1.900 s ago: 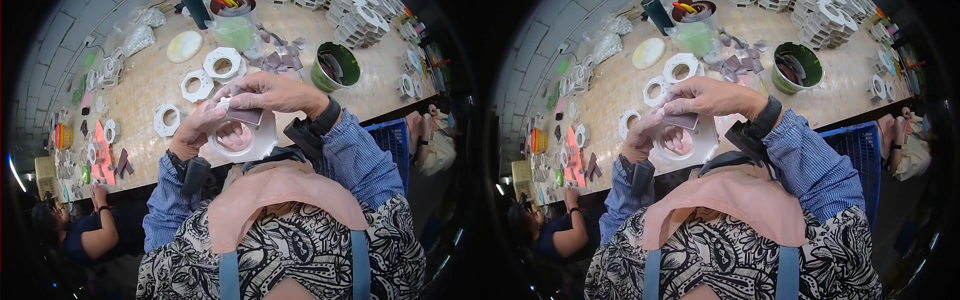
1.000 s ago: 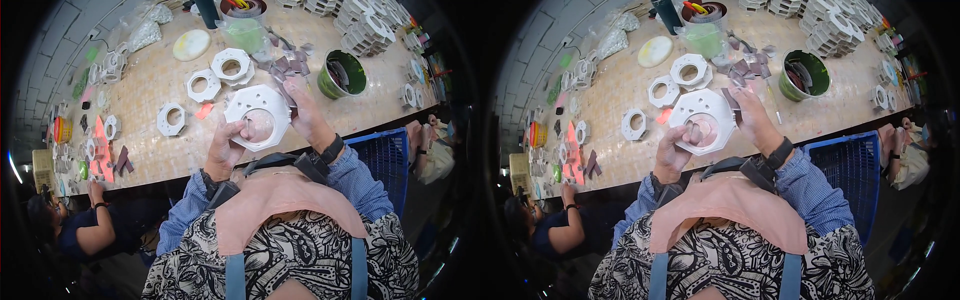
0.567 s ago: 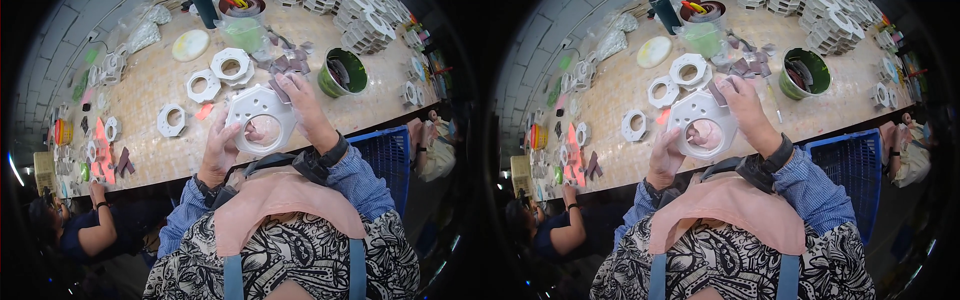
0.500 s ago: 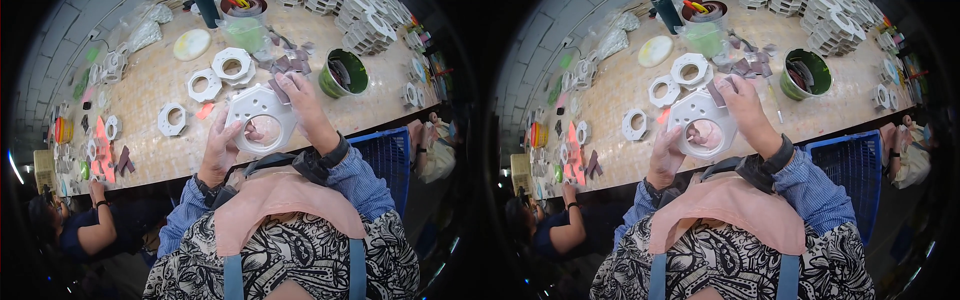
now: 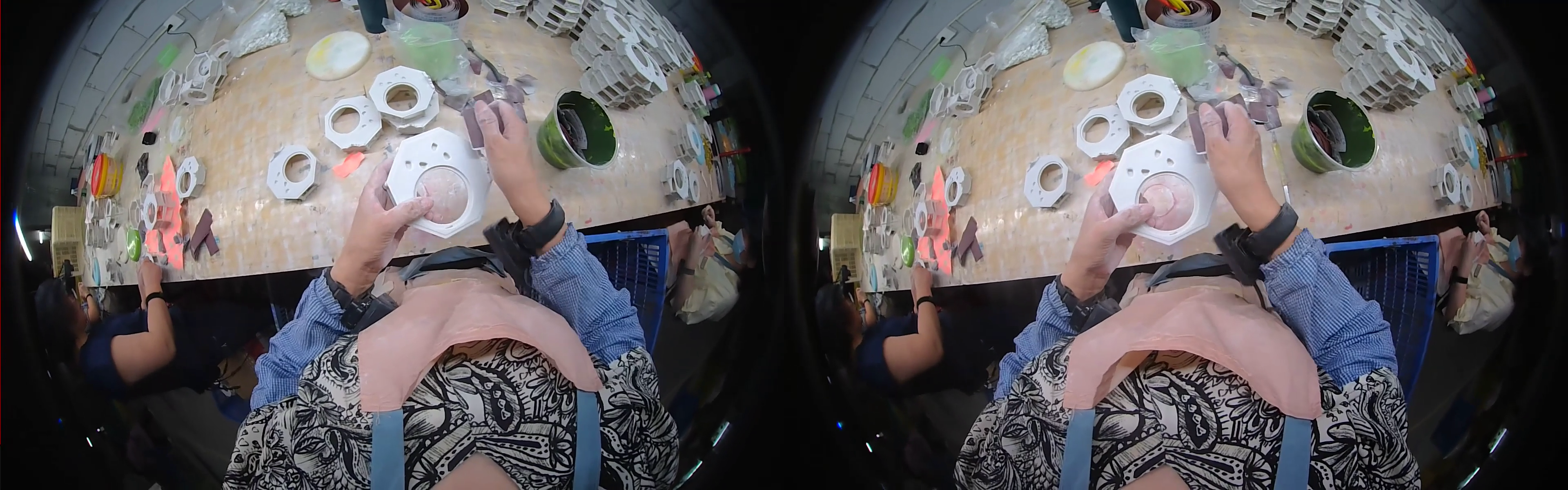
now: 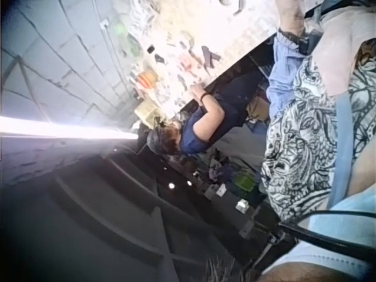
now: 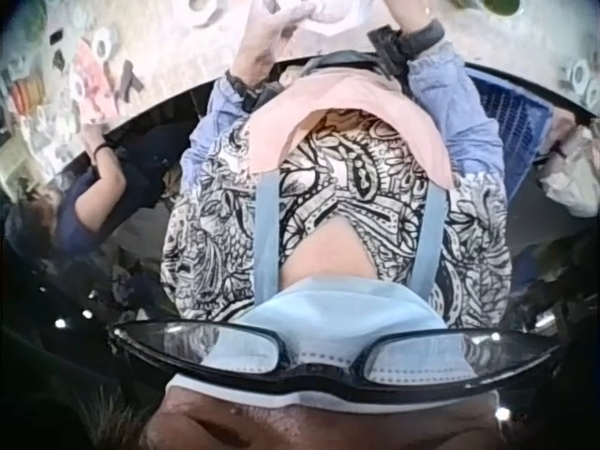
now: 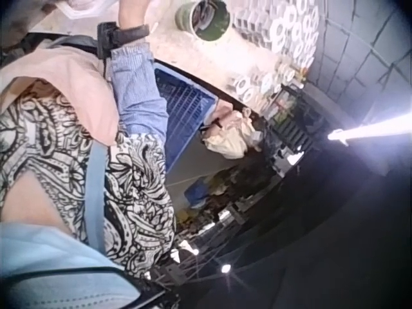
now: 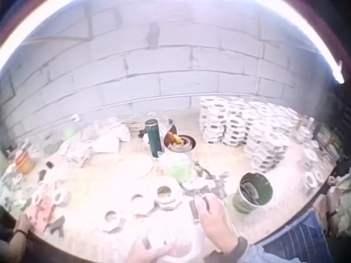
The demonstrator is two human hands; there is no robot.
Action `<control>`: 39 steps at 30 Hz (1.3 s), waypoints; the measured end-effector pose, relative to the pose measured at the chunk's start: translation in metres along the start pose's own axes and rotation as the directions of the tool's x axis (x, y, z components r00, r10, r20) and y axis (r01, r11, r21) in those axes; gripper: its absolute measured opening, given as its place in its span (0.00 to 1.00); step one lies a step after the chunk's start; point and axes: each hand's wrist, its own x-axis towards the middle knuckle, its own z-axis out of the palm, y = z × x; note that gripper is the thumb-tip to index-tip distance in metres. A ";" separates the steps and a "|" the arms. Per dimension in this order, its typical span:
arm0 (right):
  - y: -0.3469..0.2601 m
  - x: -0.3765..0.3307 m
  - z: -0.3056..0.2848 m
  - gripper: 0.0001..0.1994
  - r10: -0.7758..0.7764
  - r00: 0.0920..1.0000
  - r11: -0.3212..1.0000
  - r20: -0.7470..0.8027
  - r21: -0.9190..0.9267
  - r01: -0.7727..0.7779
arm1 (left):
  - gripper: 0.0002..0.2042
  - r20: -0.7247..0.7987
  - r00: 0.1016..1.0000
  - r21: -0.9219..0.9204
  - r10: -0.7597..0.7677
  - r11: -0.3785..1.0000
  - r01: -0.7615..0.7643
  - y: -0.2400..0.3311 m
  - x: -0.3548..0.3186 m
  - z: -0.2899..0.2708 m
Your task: Manually sanding the edges and surfaces of white octagonal plastic components at a workshop table.
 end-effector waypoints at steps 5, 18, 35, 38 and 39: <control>-0.035 -0.035 0.030 0.15 -0.340 0.925 0.865 0.170 -0.329 0.378 | 0.34 -0.059 0.998 0.081 -0.002 0.997 0.006 -0.015 0.004 -0.010; -0.008 -0.025 0.048 0.17 -0.332 0.909 0.641 0.253 -0.646 0.414 | 0.30 -0.033 0.998 0.209 -0.056 0.976 0.061 -0.021 0.009 -0.016; 0.026 -0.008 0.041 0.15 -0.353 0.882 0.456 0.311 -0.766 0.453 | 0.31 -0.046 0.997 0.241 -0.063 0.968 0.072 -0.025 0.008 -0.018; 0.026 0.008 0.015 0.17 -0.144 0.979 0.604 0.145 -0.771 0.203 | 0.32 -0.055 0.998 0.228 -0.020 0.973 0.032 -0.023 0.012 -0.022; 0.033 0.005 0.005 0.17 -0.139 0.980 0.603 0.145 -0.772 0.200 | 0.32 -0.073 0.997 0.210 -0.021 0.977 0.036 -0.024 0.015 -0.024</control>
